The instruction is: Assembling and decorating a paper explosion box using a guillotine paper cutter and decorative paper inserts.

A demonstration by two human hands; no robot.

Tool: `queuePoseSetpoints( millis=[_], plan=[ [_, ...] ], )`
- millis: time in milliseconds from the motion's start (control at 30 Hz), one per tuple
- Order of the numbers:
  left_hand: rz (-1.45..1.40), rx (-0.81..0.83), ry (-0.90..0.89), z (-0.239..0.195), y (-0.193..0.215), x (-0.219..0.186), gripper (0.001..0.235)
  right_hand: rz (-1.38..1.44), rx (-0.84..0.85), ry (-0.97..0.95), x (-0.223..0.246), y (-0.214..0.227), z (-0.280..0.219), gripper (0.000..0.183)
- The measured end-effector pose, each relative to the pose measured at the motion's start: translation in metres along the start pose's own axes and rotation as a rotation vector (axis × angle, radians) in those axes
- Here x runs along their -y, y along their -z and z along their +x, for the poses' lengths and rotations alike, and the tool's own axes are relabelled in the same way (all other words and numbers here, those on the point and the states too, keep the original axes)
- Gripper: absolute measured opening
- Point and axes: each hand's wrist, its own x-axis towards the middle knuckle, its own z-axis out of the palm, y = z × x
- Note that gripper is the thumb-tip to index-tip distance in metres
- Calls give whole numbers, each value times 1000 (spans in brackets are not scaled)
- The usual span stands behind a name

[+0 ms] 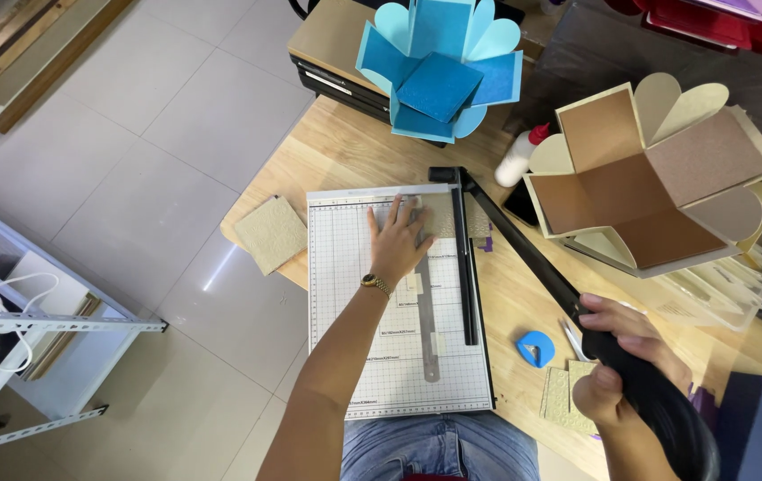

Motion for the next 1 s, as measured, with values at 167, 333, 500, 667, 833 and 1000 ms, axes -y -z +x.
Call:
queuePoseSetpoints(
  millis=[167,333,500,667,833,1000],
  plan=[
    [-57,4,51,1,9,-3,52,24,-44,39,2,-4,4,35],
    [-70,-4,62,2,13,-3,51,-66,50,40,27,-15,31,32],
    [-98,-21,88,4,18,-5,48,-33,-16,42,14,-22,38,29],
    [-119,4,104,4,20,-5,49,-11,-26,33,13,-23,41,26],
    [-101,-43,92,4,16,-4,47,-59,68,-68,39,-16,56,16],
    [-116,-4,107,4,20,-5,49,-84,-35,-66,60,-13,54,30]
  ],
)
